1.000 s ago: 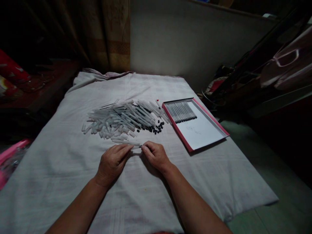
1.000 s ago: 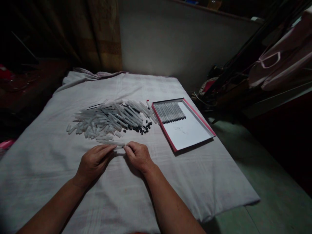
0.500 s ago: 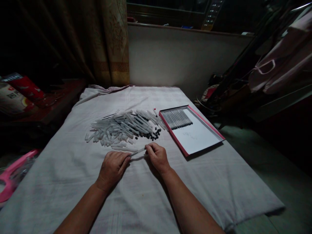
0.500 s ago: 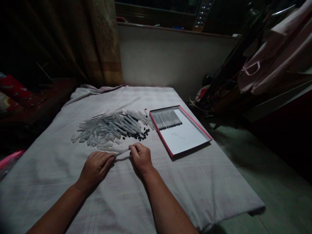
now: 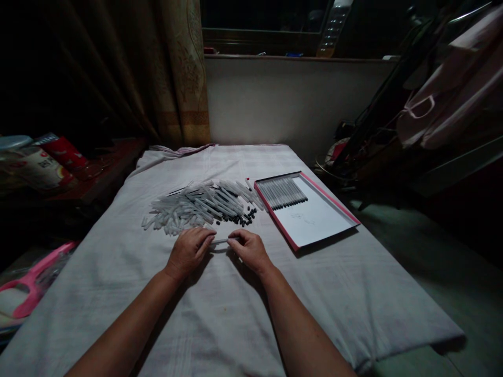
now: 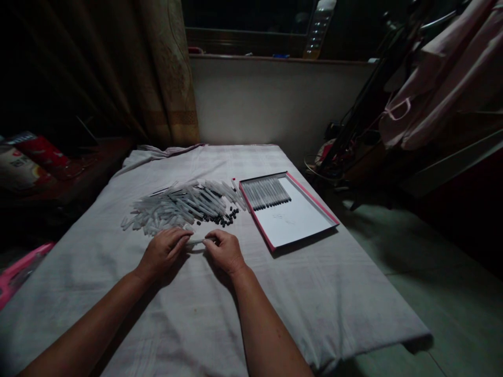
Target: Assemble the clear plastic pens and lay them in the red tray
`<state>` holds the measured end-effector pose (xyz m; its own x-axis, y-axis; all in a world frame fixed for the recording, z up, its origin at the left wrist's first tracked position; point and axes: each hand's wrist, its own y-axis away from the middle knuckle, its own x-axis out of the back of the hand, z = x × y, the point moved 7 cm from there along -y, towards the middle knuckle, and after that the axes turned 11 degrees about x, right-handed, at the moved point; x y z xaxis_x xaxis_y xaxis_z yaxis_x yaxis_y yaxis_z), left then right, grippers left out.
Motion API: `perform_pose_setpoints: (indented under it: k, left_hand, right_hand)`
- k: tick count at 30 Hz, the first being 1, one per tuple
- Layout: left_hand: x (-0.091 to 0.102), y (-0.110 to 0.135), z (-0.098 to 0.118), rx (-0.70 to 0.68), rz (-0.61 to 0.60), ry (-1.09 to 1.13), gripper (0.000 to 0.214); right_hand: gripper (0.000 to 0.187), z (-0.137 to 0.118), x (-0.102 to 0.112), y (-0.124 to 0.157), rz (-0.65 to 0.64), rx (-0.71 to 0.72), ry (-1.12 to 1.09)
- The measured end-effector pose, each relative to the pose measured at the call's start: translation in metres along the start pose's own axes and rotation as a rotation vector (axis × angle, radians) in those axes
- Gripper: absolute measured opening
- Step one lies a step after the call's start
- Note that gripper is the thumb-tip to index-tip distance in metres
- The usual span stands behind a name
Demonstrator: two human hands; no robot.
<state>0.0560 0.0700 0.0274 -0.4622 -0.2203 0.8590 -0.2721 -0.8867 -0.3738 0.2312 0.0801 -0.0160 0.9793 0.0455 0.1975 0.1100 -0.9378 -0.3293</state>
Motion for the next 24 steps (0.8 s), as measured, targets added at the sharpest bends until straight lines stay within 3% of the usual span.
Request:
perform_pose_setpoints:
  k: [3, 9, 17, 20, 24]
  left_hand:
    - [0.0, -0.018, -0.014, 0.041, -0.015, -0.086, 0.03]
    - [-0.01, -0.038, -0.022, -0.055, -0.126, -0.226, 0.021]
    - [-0.007, -0.04, -0.014, -0.013, -0.127, -0.22, 0.016]
    - [0.0, -0.027, -0.013, 0.066, -0.091, -0.159, 0.022]
    - [-0.002, -0.002, -0.026, 0.463, -0.053, 0.433, 0.028]
  right_hand:
    - [0.016, 0.004, 0.017, -0.003, 0.078, -0.077, 0.041]
    - [0.02, 0.009, 0.045, -0.01, 0.24, -0.126, 0.035]
    - [0.029, 0.012, 0.049, -0.01, 0.34, -0.208, -0.147]
    - [0.026, 0.01, 0.047, -0.01, 0.349, -0.254, -0.241]
    - [0.022, 0.008, 0.039, -0.01, 0.303, -0.305, -0.339]
